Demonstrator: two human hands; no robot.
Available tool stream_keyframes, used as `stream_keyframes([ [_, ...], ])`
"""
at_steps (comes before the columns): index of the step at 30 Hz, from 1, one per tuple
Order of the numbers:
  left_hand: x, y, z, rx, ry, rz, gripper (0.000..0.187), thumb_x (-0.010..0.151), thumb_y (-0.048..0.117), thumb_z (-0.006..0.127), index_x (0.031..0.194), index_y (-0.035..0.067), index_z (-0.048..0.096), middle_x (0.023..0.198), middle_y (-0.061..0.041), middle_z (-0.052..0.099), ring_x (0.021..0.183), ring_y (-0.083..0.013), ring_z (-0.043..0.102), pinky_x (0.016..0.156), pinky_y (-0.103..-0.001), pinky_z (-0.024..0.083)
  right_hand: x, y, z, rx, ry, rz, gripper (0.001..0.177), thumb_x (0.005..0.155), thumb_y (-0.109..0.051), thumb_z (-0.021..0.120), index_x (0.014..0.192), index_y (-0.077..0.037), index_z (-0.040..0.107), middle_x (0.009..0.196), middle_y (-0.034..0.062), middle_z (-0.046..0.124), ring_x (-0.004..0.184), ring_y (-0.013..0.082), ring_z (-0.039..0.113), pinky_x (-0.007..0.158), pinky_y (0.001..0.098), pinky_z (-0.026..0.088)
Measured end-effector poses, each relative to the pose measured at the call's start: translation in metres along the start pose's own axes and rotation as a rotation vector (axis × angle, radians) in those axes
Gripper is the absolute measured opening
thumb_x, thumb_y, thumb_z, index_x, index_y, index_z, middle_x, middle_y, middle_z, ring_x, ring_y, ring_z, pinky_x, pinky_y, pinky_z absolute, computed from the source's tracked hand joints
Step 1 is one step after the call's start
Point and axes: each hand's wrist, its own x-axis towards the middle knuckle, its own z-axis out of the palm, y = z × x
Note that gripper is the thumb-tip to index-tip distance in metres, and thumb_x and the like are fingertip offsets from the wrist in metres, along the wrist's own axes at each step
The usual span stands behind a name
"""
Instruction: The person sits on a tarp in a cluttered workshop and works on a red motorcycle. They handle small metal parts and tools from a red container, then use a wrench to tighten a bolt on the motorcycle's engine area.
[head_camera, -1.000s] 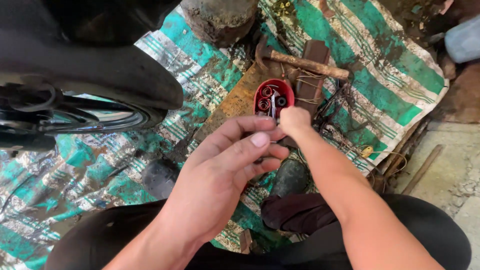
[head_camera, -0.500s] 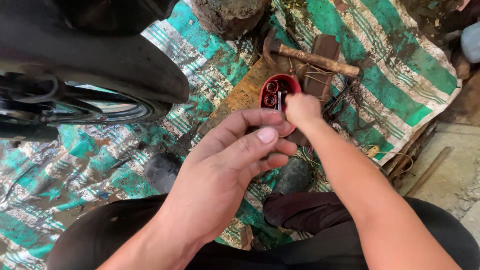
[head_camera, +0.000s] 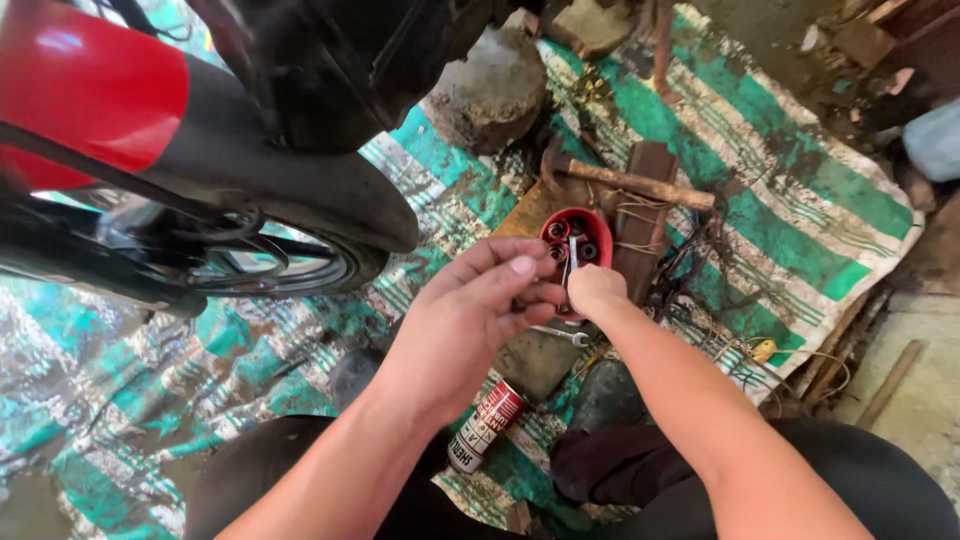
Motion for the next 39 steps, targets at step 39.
stream_keyframes([
  [39,0.037,-0.052,-0.021,0.394,-0.134,0.099,0.038,0.110,0.019,0.067,0.135,-0.006,0.079,0.102,-0.014,0.077,0.085,-0.0202,0.077,0.079,-0.032,0.068,-0.238,-0.013,-0.262,1.163,0.333,-0.923,0.011,0.095,-0.008,0.086,0.105,-0.007,0.091,0.067,0.0006,0.064,0.064,0.0086,0.061,0.072,0.0278,0.056],
])
